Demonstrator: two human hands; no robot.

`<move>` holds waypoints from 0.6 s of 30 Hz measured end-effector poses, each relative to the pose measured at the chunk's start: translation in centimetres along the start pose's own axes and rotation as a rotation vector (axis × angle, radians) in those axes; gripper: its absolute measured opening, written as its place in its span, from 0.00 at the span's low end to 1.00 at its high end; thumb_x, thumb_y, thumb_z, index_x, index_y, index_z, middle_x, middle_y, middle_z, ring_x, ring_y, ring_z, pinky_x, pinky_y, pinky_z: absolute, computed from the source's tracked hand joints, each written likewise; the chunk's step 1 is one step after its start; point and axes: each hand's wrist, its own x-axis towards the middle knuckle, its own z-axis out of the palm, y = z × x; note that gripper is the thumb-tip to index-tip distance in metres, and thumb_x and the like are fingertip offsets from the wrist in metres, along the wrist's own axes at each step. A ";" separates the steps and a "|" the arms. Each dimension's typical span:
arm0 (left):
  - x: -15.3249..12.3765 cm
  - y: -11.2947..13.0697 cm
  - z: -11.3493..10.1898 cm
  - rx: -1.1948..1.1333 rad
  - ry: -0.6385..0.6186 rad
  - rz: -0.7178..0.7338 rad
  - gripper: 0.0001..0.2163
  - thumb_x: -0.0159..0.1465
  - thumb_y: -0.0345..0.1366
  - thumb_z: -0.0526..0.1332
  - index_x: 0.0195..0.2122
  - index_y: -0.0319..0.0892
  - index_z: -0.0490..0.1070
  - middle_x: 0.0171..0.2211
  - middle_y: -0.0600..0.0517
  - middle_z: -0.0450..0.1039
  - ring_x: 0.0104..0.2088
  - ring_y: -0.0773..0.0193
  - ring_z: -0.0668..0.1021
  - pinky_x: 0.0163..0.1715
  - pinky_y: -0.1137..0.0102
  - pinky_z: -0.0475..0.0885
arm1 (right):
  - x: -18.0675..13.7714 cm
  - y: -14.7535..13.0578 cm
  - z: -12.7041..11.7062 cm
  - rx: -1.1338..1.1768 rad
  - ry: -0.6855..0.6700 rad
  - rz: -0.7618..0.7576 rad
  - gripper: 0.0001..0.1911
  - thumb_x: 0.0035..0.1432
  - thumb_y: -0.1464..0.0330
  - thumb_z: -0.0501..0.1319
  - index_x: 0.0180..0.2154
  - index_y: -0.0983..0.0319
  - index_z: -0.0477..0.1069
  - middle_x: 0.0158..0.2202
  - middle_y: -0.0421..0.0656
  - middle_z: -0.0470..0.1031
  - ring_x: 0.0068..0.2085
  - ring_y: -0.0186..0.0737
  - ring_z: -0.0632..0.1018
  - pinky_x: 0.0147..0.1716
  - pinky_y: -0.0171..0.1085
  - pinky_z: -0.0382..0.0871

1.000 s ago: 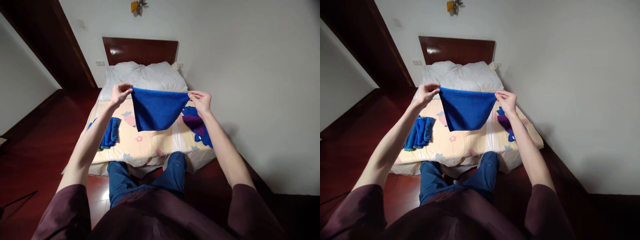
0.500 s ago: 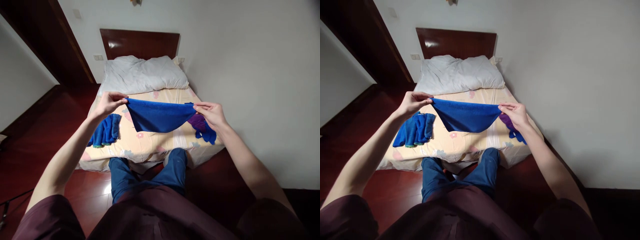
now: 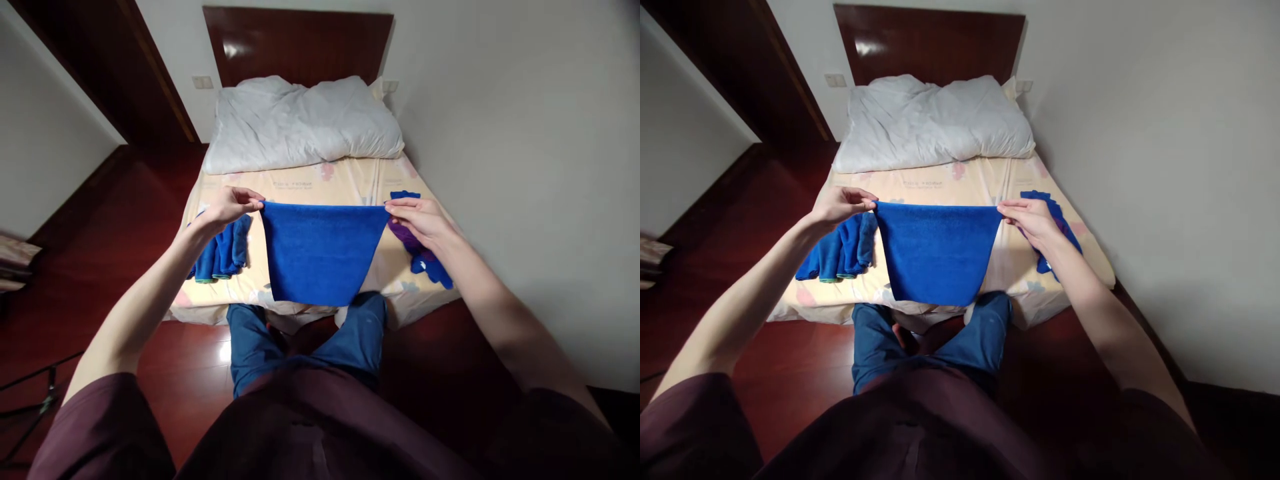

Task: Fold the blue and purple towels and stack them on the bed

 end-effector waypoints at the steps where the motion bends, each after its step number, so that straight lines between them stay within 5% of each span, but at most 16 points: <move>1: 1.1 -0.5 0.1 0.013 0.015 0.002 0.19 0.50 0.48 0.78 0.35 0.40 0.82 0.32 0.44 0.81 0.36 0.54 0.83 0.42 0.59 0.81 | 1.3 0.7 0.5 -0.014 0.018 0.001 0.21 0.42 0.59 0.82 0.34 0.63 0.80 0.28 0.44 0.81 0.26 0.37 0.81 0.27 0.36 0.81; 6: 6.8 -1.5 -0.1 0.121 0.156 0.094 0.17 0.56 0.44 0.74 0.40 0.36 0.80 0.35 0.45 0.80 0.40 0.56 0.82 0.43 0.63 0.79 | 7.9 2.6 2.7 -0.027 0.065 -0.125 0.22 0.46 0.58 0.80 0.39 0.64 0.79 0.33 0.45 0.83 0.35 0.41 0.83 0.35 0.38 0.81; 10: 8.1 -1.6 -0.7 0.212 0.263 0.223 0.17 0.59 0.44 0.72 0.44 0.38 0.79 0.38 0.48 0.79 0.45 0.56 0.80 0.46 0.66 0.76 | 9.7 3.3 3.2 -0.043 0.115 -0.279 0.20 0.52 0.58 0.76 0.42 0.62 0.79 0.38 0.45 0.83 0.42 0.42 0.84 0.41 0.39 0.80; 14: 4.1 -4.9 0.4 0.310 0.337 0.236 0.16 0.60 0.44 0.70 0.47 0.43 0.80 0.39 0.49 0.78 0.48 0.56 0.78 0.50 0.64 0.74 | 7.0 6.8 3.7 -0.083 0.104 -0.266 0.17 0.52 0.61 0.75 0.41 0.62 0.80 0.37 0.45 0.82 0.40 0.41 0.83 0.43 0.40 0.78; 18: -3.4 -12.6 4.6 0.387 0.317 0.006 0.13 0.62 0.44 0.66 0.45 0.46 0.82 0.41 0.47 0.77 0.46 0.54 0.79 0.49 0.64 0.75 | 0.1 14.7 6.3 -0.105 0.031 -0.097 0.15 0.51 0.61 0.73 0.38 0.63 0.80 0.36 0.46 0.83 0.37 0.40 0.82 0.42 0.40 0.78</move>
